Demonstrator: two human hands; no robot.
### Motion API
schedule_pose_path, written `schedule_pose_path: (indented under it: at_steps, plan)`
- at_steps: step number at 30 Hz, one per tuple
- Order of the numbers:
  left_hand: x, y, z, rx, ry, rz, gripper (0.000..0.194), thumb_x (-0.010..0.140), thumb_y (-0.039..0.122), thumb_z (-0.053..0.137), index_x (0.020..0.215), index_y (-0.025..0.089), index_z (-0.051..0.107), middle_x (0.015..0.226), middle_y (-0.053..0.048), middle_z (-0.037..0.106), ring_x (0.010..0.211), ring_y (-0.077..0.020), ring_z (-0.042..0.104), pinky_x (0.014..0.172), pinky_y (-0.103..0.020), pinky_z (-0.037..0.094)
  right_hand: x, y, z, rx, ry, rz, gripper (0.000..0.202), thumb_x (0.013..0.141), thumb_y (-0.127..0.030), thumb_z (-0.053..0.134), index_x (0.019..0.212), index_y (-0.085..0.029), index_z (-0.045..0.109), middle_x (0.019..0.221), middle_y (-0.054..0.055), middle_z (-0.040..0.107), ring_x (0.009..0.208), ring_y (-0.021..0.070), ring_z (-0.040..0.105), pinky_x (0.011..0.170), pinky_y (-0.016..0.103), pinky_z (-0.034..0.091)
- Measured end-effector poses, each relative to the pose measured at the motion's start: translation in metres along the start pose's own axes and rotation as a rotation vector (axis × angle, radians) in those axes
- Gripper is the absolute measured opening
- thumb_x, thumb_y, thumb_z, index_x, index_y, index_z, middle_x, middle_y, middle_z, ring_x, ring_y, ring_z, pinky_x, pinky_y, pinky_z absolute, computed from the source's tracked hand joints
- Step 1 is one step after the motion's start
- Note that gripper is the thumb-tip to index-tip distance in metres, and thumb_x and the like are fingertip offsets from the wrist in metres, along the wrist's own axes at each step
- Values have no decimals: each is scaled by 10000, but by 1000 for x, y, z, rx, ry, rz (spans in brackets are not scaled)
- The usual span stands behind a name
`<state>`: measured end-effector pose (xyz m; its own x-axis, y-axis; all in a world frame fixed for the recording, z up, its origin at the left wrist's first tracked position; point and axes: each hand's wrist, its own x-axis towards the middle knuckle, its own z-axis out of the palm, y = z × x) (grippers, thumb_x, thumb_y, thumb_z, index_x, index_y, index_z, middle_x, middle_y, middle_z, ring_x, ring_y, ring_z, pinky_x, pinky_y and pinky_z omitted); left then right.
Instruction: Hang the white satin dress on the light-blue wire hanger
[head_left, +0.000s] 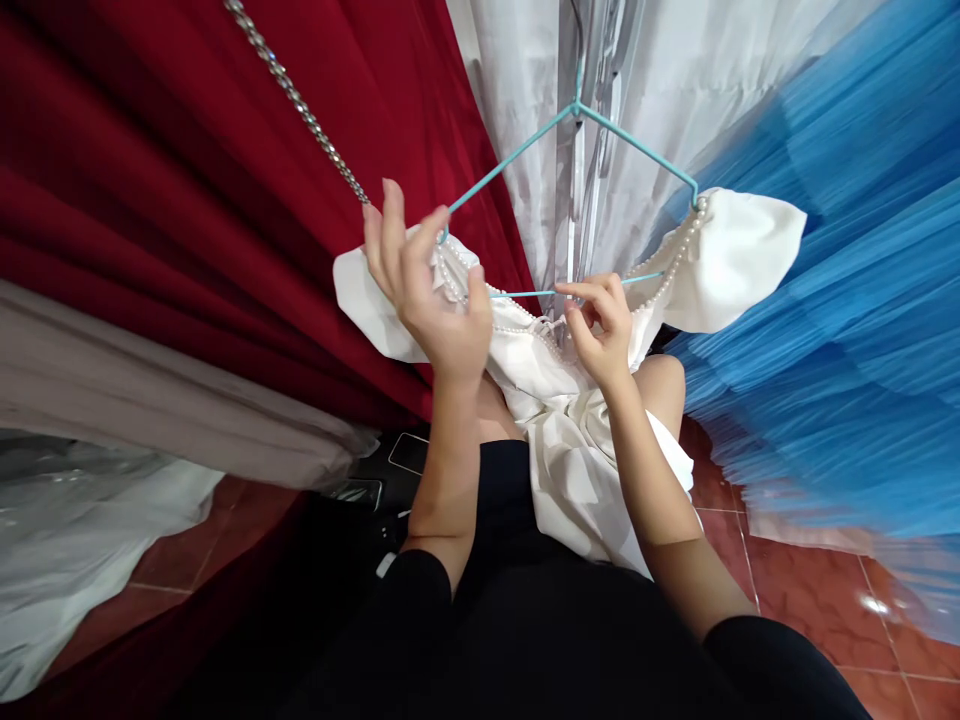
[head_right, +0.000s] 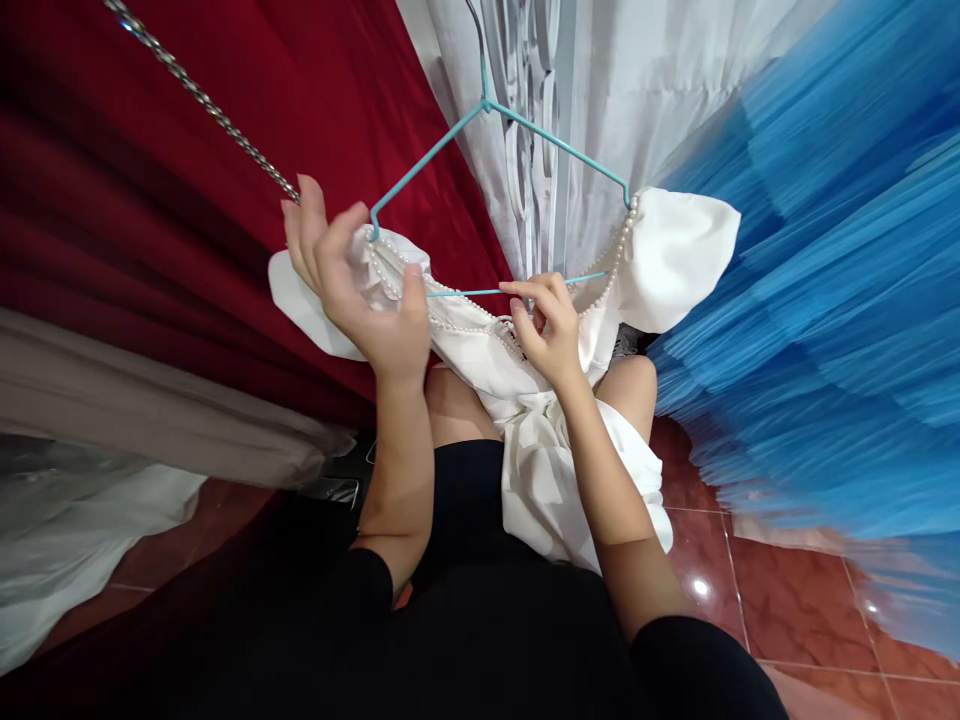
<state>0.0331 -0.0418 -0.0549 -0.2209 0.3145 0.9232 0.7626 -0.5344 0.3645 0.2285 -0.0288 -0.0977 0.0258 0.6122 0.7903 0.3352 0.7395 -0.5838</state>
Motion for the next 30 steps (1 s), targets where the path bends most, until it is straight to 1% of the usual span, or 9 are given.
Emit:
schedule_pose_path:
  at_steps: [6, 10, 13, 15, 17, 20, 25, 27, 30]
  plan:
    - [32, -48, 5, -192, -168, -334, 268, 959, 73, 557, 1134, 206, 709, 1130, -63, 768, 1193, -244, 780, 1131, -403, 613, 2, -4, -12, -31, 18, 4, 214, 1124, -389, 602, 1138, -276, 784, 971, 20, 639, 732, 123, 543, 650, 318, 534]
    - [44, -80, 2, -240, 88, -349, 278, 945, 25, 454, 1027, 211, 645, 1042, -45, 720, 1025, -202, 784, 1045, -407, 643, 2, -9, -12, -44, 5, 28, 228, 1125, -407, 608, 1134, -264, 786, 978, 28, 633, 756, 128, 559, 684, 326, 565]
    - [25, -86, -9, -198, 265, -403, 247, 912, 22, 452, 1003, 206, 588, 1013, -44, 706, 969, -193, 794, 991, -394, 660, 2, -10, -7, -32, -16, 57, 268, 1129, -456, 597, 1128, -259, 778, 966, 28, 619, 782, 135, 575, 726, 343, 595]
    - [-2, -75, -16, -132, 282, -444, 208, 884, 42, 495, 992, 193, 590, 976, -49, 716, 998, -202, 800, 993, -376, 656, 1, -13, -2, -24, -29, 90, 295, 1129, -491, 587, 1129, -261, 771, 965, 28, 616, 780, 137, 575, 733, 353, 609]
    - [-34, -54, -18, -85, 152, -469, 182, 880, 69, 521, 981, 193, 609, 965, -53, 759, 1005, -207, 808, 989, -364, 654, 0, -17, 4, -35, -41, 132, 307, 1130, -508, 575, 1139, -270, 769, 977, 32, 624, 772, 139, 578, 726, 360, 615]
    - [-62, -14, -13, -181, -151, -285, 139, 973, 145, 575, 962, 206, 700, 954, -53, 817, 938, -207, 823, 912, -349, 666, -2, -23, 8, -71, -40, 191, 331, 1129, -527, 553, 1140, -276, 770, 992, 41, 638, 794, 157, 601, 739, 393, 630]
    - [-36, 35, 3, -223, -453, 100, 192, 1061, 217, 596, 965, 273, 752, 1098, -21, 850, 1166, -254, 804, 1128, -498, 598, 0, -25, -1, -105, 19, 181, 282, 1103, -535, 595, 1075, -312, 765, 961, 37, 648, 746, 162, 547, 684, 418, 609]
    - [-20, 41, 9, -160, -483, 59, 171, 1053, 198, 607, 1063, 283, 755, 1246, -33, 831, 1318, -280, 740, 1214, -538, 523, 0, -24, -7, -129, 1, 172, 273, 1105, -508, 591, 1093, -299, 765, 979, 36, 649, 768, 162, 569, 693, 406, 610]
    - [-13, 38, 16, -116, -553, -66, 239, 1040, 147, 583, 1165, 259, 753, 1246, -54, 833, 1216, -264, 756, 1137, -474, 536, -4, -24, -13, -146, -77, 174, 266, 1111, -434, 558, 1197, -288, 762, 1079, 49, 662, 870, 176, 630, 757, 394, 635]
